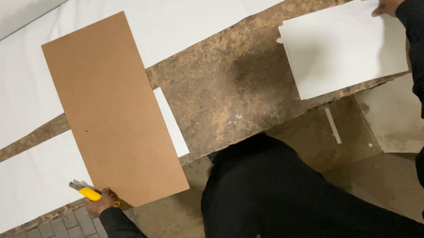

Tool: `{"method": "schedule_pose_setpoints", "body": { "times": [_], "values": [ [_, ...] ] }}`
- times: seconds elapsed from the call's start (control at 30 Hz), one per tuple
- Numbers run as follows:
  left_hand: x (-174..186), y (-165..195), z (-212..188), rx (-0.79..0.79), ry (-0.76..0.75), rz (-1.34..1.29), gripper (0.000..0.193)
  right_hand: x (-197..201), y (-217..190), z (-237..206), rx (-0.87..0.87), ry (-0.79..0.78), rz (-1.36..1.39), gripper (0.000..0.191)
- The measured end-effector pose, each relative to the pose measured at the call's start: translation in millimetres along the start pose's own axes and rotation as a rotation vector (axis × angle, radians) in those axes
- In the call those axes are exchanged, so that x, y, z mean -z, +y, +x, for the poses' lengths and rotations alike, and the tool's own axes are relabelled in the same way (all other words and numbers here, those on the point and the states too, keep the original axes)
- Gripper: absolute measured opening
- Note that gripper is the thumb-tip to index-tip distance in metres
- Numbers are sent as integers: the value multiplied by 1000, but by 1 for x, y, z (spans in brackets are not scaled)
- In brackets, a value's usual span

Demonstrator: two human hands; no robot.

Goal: The person cuts sheets of white paper on a workbench using a yellow utility knife, using a rectangular cardboard sheet as a guide. They reposition the cardboard template, hold the paper flat with one hand, slice along its edge, and move finished cut pieces to a stack at the side of the bench.

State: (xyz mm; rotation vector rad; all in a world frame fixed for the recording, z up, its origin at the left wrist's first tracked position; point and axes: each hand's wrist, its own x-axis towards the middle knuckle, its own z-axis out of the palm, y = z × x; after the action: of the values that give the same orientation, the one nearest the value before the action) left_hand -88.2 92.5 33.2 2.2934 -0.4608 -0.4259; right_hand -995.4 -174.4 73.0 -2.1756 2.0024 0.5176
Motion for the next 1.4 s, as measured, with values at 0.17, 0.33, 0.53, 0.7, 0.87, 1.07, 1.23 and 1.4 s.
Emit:
{"method": "schedule_pose_setpoints", "body": {
  "times": [0.17, 0.33, 0.53, 0.7, 0.87, 1.07, 1.23, 1.4],
  "values": [
    [-5, 12, -10, 34, 4, 17, 35, -16, 0, 5, 29, 108, 55, 63],
    [1, 20, 0, -197, 80, 485, 55, -27, -56, 15, 86, 689, 56, 78],
    [20, 9, 23, -244, -67, 506, 56, -80, -357, -25, 107, -357, 1974, 54],
    [45, -13, 51, -227, -210, 362, 51, -57, -565, -61, -11, -559, 2136, 82],
    [62, -39, 89, -261, -282, 185, 40, -15, -639, -60, -111, -553, 2088, 71],
    [74, -69, 111, -319, -282, 98, 39, 1, -698, -56, -162, -541, 2097, 39],
    [74, -82, 118, -265, -259, 63, 39, 10, -728, -60, -165, 79, 1310, 59],
    [79, -89, 129, -301, -276, 34, 34, 34, -716, -33, -97, 340, 1065, 58]
  ]
}}
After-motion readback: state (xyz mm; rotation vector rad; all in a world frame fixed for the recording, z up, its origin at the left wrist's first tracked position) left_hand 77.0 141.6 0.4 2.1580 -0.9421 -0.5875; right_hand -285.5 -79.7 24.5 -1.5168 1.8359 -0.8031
